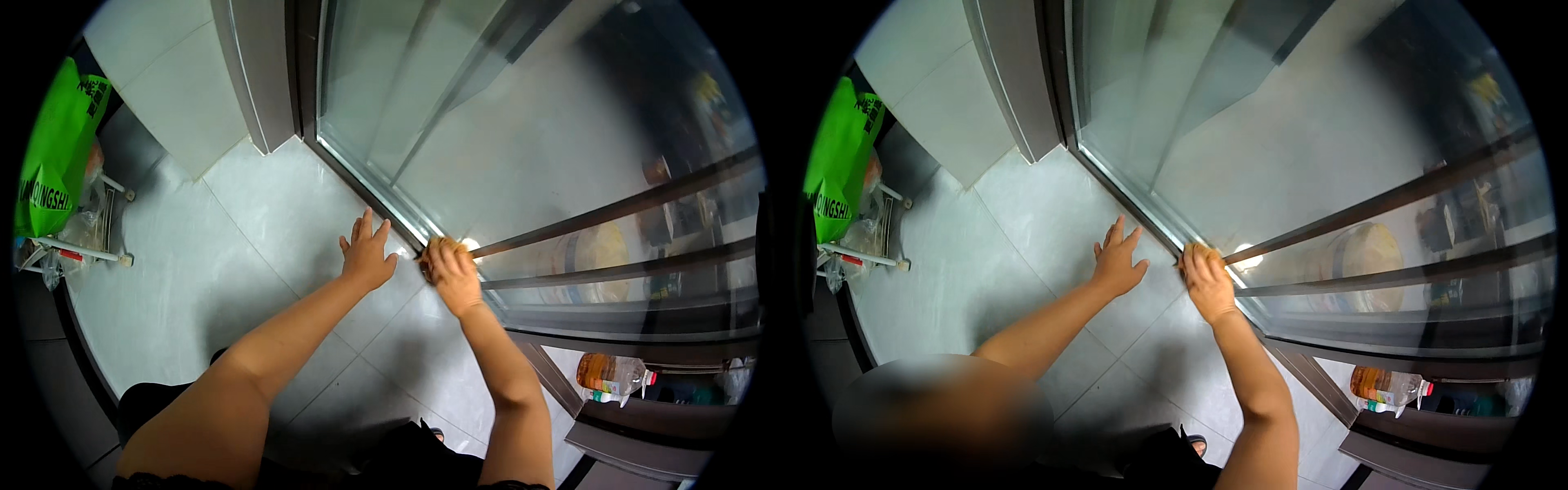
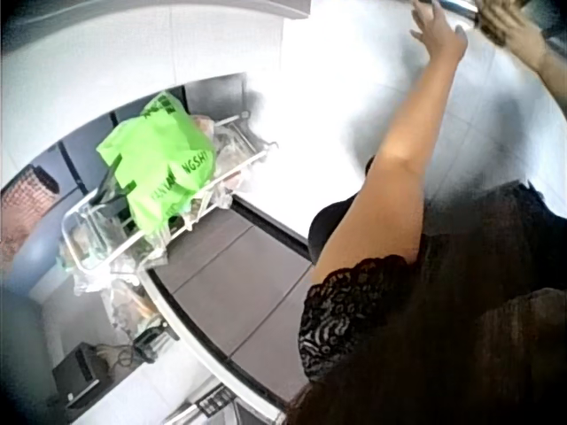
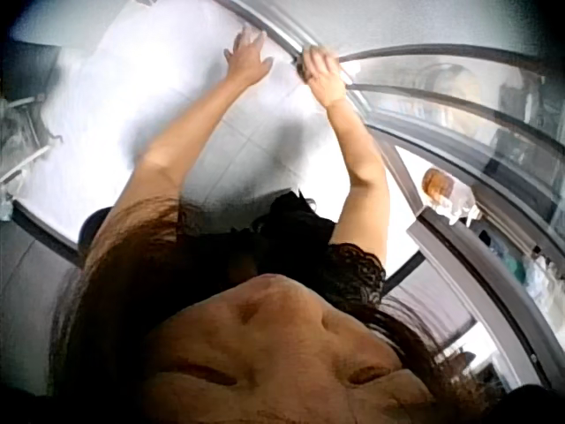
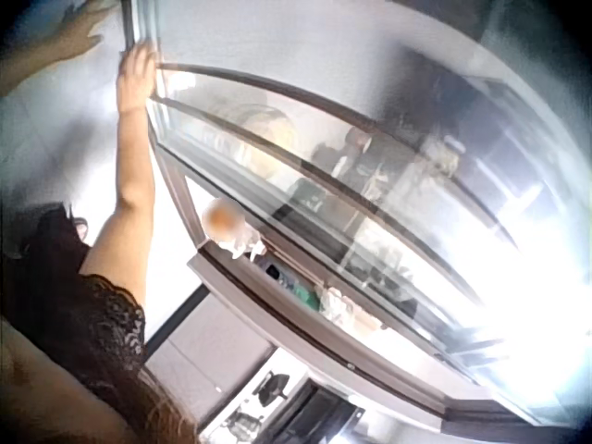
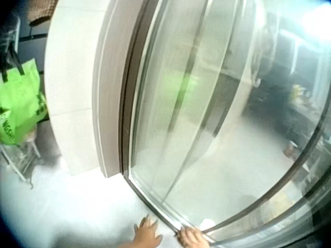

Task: The person wipes a large glass sliding door with a brown cloth, using both hands to reach different sections. They repeatedly wipe the glass surface and the metal frame, occasionally adjusting the cloth in their hands.

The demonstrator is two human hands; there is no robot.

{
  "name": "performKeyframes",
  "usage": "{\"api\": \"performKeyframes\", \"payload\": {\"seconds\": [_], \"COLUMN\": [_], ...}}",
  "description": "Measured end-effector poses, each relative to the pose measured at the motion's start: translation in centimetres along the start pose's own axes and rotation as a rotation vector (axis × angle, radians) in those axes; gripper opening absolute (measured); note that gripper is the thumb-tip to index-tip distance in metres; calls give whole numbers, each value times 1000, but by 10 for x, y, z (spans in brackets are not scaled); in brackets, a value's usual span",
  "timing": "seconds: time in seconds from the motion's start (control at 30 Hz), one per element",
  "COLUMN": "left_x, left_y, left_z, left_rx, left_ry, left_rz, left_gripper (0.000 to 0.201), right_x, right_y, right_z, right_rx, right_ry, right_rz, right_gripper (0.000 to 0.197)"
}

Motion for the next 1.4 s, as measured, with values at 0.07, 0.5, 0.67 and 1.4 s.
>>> {"api": "performKeyframes", "payload": {"seconds": [0.07,0.5,0.67,1.4], "left_x": [0,27,32,6], "left_y": [-3,-19,-22,-21], "left_z": [-8,-27,-33,-3], "left_rx": [15,86,119,-92], "left_ry": [15,111,141,261], "left_rz": [-10,15,49,145], "left_gripper": [69,66,65,63], "right_x": [56,31,-38,11], "right_y": [-22,-91,-71,52], "right_z": [42,19,-35,8], "right_rx": [-187,-242,24,-135], "right_ry": [-16,203,33,129], "right_rz": [211,270,-2,-50], "right_gripper": [32,46,48,40]}}
Point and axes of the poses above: each hand's wrist, its own y-axis away from the middle knuckle, its own x-axis out of the back of the hand, z = x × y, the point moved 3 cm from there along -y, towards the middle knuckle, and after that the axes turned 1 degree about x, right-handed, at the moved point
